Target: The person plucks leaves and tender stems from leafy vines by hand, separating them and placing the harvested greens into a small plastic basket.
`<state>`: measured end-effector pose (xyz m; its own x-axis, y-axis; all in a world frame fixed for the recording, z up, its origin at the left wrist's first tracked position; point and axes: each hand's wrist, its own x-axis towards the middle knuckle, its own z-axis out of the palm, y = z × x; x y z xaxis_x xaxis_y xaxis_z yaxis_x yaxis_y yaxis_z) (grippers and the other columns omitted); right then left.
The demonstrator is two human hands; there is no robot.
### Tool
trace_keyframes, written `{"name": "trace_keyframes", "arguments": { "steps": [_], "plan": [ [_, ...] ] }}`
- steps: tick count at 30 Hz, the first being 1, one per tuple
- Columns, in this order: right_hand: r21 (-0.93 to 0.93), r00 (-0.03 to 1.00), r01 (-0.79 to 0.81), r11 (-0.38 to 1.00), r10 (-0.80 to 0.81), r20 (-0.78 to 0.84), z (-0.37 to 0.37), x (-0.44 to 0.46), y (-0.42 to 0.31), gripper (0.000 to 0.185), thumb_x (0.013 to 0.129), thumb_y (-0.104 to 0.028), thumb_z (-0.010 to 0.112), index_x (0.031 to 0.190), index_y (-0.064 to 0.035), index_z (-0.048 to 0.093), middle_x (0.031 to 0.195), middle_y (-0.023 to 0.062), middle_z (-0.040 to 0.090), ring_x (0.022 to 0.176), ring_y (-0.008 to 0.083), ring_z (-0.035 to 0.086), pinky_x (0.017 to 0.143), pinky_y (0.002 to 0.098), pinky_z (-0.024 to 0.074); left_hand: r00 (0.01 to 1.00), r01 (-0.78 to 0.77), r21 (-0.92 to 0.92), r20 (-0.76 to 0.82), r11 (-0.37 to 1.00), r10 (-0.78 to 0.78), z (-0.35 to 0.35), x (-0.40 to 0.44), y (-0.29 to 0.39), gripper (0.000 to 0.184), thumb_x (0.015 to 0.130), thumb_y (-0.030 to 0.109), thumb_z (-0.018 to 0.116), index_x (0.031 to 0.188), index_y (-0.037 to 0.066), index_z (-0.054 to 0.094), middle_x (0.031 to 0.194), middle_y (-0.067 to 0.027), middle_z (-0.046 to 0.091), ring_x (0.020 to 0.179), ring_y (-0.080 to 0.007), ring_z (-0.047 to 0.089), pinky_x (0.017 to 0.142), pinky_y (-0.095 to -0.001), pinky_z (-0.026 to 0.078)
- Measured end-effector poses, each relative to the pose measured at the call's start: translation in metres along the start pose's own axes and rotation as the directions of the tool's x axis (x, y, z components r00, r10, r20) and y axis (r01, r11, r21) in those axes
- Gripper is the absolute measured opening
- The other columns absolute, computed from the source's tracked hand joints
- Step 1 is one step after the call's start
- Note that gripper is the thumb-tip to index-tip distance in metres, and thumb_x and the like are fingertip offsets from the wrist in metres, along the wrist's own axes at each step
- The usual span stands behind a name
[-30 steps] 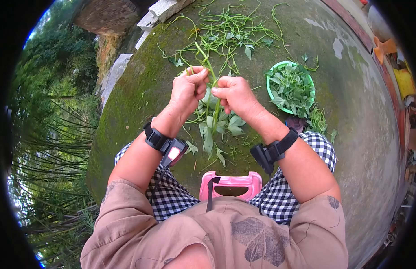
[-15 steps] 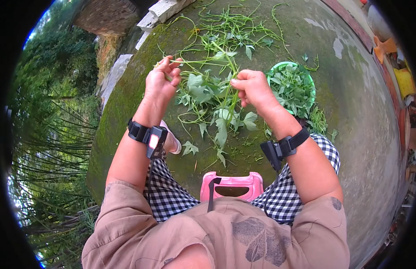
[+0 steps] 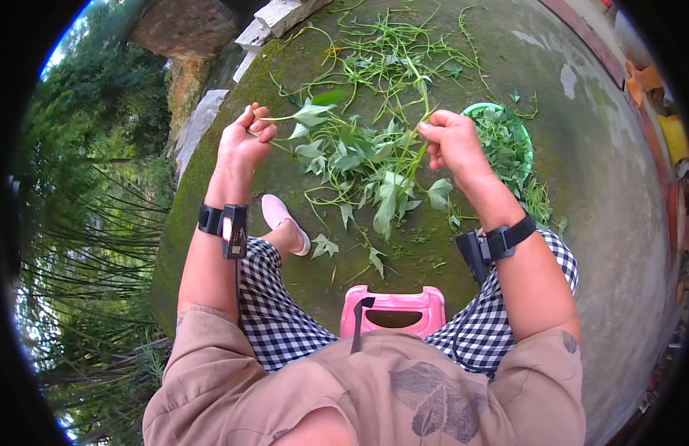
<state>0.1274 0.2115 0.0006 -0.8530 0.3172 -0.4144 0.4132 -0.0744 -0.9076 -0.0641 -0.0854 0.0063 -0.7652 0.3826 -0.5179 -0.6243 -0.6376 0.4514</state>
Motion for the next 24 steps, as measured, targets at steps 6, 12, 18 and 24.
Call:
{"name": "trace_keyframes", "arguments": {
  "steps": [6,12,18,24],
  "plan": [
    [-0.037,1.000,0.009,0.999,-0.010,-0.017,-0.001,0.003,-0.001,0.015,0.092,-0.023,0.061,0.083,-0.0102,0.058,0.070,-0.0028,0.057,0.051,0.0056,0.054,0.044,0.0184,0.0387,0.997,-0.073,0.077,0.022,0.994,0.072,-0.003,0.006,0.016,0.017,0.101,0.020,0.041,0.096,0.008,0.052,0.074,-0.0071,0.055,0.055,-0.0157,0.042,0.049,-0.0290,0.031],
    [-0.032,0.998,0.028,0.999,-0.026,0.063,0.001,0.006,0.003,0.014,0.093,-0.024,0.059,0.087,-0.0112,0.058,0.074,-0.0028,0.060,0.053,0.0052,0.057,0.048,0.0182,0.0390,0.779,-0.591,0.736,0.413,0.331,0.473,0.049,-0.019,-0.020,0.020,0.099,0.023,0.050,0.102,0.005,0.058,0.073,-0.0008,0.057,0.060,-0.0138,0.055,0.061,-0.0280,0.049],
    [-0.065,0.982,0.019,0.998,-0.006,0.189,0.018,-0.002,-0.007,0.015,0.090,-0.021,0.062,0.082,-0.0088,0.061,0.067,-0.0037,0.057,0.053,0.0050,0.056,0.049,0.0173,0.0409,0.980,-0.125,0.740,0.195,0.661,-0.034,0.063,-0.036,-0.088,0.013,0.090,0.015,0.064,0.097,0.005,0.060,0.062,0.0065,0.046,0.048,-0.0027,0.039,0.039,-0.0196,0.027],
    [-0.064,0.954,0.033,0.997,-0.012,0.299,0.025,-0.003,-0.010,0.015,0.087,-0.015,0.065,0.077,-0.0028,0.062,0.065,0.0007,0.057,0.052,0.0083,0.054,0.046,0.0229,0.0438,0.964,-0.248,0.909,0.265,0.334,-0.004,0.054,-0.035,-0.136,0.013,0.085,0.017,0.067,0.088,0.004,0.069,0.060,0.0065,0.052,0.051,-0.0012,0.039,0.044,-0.0207,0.028]
  ]
}}
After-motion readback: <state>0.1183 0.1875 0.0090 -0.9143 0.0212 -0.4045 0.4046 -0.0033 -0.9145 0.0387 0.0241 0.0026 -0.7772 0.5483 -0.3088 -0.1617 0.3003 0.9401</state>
